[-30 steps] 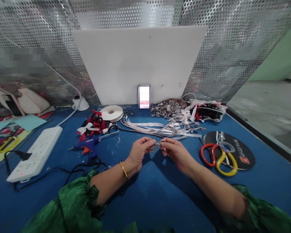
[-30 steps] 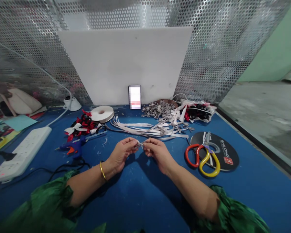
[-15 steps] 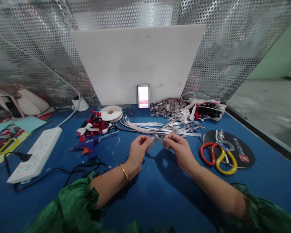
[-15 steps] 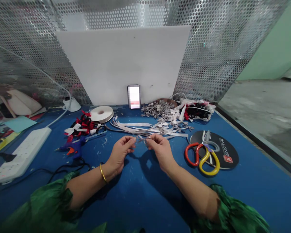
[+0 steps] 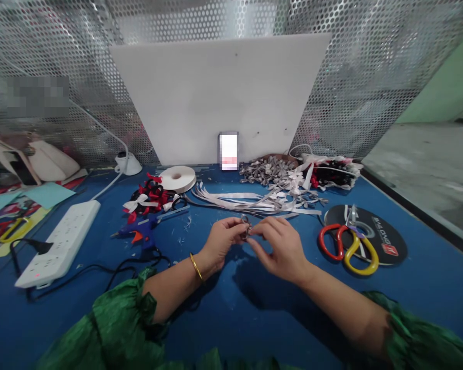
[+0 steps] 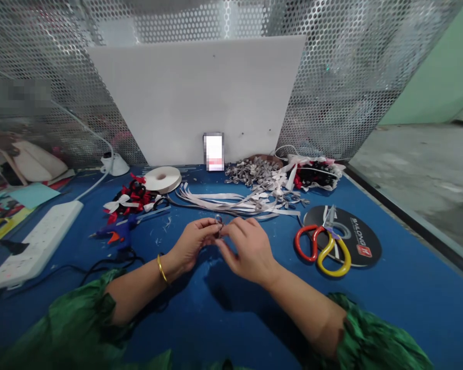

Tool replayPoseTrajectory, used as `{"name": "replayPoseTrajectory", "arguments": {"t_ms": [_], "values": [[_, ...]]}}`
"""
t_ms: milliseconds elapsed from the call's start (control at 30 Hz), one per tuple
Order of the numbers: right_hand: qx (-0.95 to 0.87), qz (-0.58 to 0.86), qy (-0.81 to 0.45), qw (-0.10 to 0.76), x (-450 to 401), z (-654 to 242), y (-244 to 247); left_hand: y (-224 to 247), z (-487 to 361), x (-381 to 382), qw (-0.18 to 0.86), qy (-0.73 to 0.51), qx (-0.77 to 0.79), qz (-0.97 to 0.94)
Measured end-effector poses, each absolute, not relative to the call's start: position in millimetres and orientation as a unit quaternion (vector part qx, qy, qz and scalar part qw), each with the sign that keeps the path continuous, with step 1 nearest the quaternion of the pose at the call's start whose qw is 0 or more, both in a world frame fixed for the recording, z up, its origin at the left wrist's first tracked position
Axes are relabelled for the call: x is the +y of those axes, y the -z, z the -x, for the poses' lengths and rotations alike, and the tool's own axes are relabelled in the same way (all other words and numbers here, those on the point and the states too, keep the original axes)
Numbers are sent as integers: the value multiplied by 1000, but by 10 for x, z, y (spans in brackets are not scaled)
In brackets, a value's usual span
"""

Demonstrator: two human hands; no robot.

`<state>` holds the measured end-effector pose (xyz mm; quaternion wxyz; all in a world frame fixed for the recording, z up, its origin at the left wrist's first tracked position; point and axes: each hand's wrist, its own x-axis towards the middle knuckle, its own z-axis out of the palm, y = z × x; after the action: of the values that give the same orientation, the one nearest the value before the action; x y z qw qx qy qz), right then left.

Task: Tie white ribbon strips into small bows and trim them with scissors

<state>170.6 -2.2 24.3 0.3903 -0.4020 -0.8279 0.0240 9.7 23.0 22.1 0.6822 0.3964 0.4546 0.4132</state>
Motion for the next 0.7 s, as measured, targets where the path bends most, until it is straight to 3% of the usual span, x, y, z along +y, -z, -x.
{"name": "replayPoseTrajectory", "arguments": {"t_ms": [100, 333, 500, 700], "values": [[-725, 486, -150, 465, 51, -1745, -260, -253, -80, 243, 657, -370, 463, -466], [-599, 493, -436, 456, 197, -1751, -175, -248, -83, 252, 654, -358, 472, -471], [-485, 504, -521, 489, 181, -1709, -157, -234, -74, 258, 651, -377, 474, -458], [-473, 495, -542, 487, 161, -1687, -184, -184, -72, 282, 609, -402, 495, -472]]}}
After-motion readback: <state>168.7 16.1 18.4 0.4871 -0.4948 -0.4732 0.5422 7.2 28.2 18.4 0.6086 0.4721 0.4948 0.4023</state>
